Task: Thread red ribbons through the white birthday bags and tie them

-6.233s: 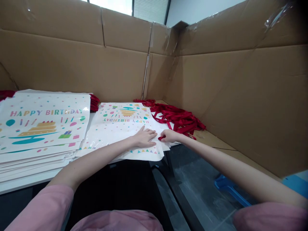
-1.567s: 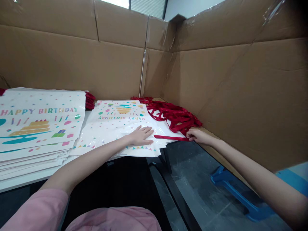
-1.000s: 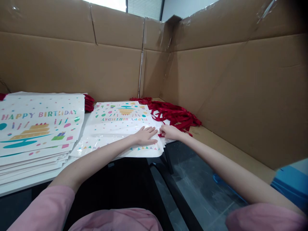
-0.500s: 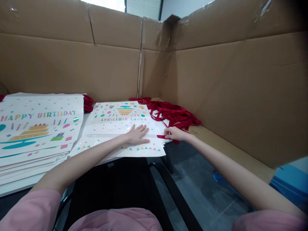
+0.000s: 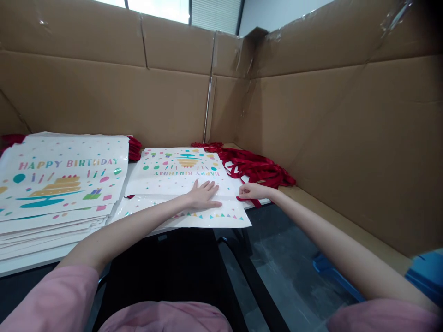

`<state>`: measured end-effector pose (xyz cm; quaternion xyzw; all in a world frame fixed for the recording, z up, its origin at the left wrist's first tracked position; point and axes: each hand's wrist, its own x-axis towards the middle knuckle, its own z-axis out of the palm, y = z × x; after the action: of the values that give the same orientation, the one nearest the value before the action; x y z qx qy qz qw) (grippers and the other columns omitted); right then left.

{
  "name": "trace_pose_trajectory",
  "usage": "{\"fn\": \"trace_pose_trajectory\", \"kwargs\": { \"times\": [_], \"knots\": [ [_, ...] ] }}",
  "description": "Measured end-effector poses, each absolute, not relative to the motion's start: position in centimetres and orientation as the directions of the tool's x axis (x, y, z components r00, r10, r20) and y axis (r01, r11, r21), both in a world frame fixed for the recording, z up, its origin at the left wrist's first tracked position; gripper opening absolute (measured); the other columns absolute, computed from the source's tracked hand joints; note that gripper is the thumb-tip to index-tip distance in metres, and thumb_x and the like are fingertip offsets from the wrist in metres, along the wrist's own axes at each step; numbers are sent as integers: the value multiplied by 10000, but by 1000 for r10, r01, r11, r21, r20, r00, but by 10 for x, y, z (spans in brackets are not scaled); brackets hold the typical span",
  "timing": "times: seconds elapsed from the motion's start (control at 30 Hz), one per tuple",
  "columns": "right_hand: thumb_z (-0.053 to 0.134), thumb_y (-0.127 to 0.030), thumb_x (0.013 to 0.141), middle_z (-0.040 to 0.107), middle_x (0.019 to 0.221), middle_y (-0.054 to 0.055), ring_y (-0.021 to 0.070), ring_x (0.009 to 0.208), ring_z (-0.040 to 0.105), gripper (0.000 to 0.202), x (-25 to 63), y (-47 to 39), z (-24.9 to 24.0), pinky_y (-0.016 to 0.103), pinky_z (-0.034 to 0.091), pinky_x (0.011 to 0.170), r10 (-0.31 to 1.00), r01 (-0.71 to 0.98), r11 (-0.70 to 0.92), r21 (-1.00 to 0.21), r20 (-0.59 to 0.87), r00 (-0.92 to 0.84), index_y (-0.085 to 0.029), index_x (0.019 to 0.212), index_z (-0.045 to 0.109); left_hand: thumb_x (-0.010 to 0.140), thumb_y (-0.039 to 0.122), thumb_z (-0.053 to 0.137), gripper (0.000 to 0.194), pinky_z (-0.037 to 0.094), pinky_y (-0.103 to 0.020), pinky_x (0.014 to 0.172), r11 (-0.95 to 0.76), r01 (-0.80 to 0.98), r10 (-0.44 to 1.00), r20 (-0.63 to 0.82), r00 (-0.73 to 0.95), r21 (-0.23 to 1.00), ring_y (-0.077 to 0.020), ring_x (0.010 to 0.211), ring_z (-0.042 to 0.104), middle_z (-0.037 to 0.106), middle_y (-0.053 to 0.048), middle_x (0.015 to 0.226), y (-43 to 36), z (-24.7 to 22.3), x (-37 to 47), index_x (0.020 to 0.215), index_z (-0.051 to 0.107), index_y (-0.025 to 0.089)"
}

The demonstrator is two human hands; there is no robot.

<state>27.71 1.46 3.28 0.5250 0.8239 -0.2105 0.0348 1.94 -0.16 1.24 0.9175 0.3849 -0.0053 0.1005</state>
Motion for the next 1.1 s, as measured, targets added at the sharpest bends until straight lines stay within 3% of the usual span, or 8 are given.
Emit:
{"fn": "trace_pose_trajectory", "kwargs": {
  "times": [0.1,0.17,0.23,0.33,0.43,0.53,0.73,1.1],
  "knots": [
    [536,-522,750,593,732,42,146,676,522,385,300,10,44,219,349,579,855,896,327,-301,-309,-416,-141,744,595,852,679,242,743,44,-536,1090,-663,732,741,0,671,160,-293,1351,218,247,-113,1483,2,28,-20,1414,298,196],
    [535,-512,767,597,745,44,160,709,537,368,315,6,50,230,359,606,891,924,292,-245,-280,-356,-150,743,597,886,591,255,589,203,-445,1054,-618,774,785,46,618,139,-264,1203,417,493,-108,1305,6,40,-65,1195,547,183],
    [573,-453,761,605,821,60,199,802,545,291,321,2,53,257,373,655,948,965,238,-107,-191,-255,-164,774,612,880,550,292,528,307,-376,951,-536,838,844,53,533,102,-252,1062,495,590,-107,1121,7,51,-116,972,632,158],
    [588,-351,772,577,1021,103,272,991,496,213,306,-6,50,330,390,746,983,981,176,77,29,-179,-192,906,631,851,551,348,480,307,-361,873,-372,926,927,-22,374,60,-257,980,505,622,-88,980,-1,63,-180,825,625,160],
    [455,-345,870,522,1166,136,276,1083,459,294,262,-18,34,370,398,820,961,973,231,18,150,-231,-188,1073,600,838,576,365,472,262,-369,875,-300,949,937,-154,312,97,-256,960,502,638,-60,936,-19,68,-209,810,621,181],
    [331,-432,921,442,1315,138,280,1181,412,447,213,-34,10,434,358,937,944,942,321,-103,119,-309,-197,1261,502,812,576,418,435,245,-349,865,-281,949,920,-243,308,140,-239,927,512,644,-45,925,-33,67,-211,838,610,186],
    [189,-530,934,197,1496,81,298,1364,160,579,181,-46,-22,630,129,1032,961,957,264,-117,111,-252,-249,1434,272,789,561,437,397,275,-286,815,-278,935,889,-311,337,218,-191,816,534,634,-6,833,-37,65,-206,810,579,191],
    [161,-564,922,168,1506,54,300,1374,133,586,186,-46,-22,677,140,999,968,955,244,-171,101,-229,-297,1435,260,734,645,445,498,334,-199,600,-264,915,897,-272,350,305,-125,643,467,564,7,667,-40,104,-233,766,565,163]
  ]
}}
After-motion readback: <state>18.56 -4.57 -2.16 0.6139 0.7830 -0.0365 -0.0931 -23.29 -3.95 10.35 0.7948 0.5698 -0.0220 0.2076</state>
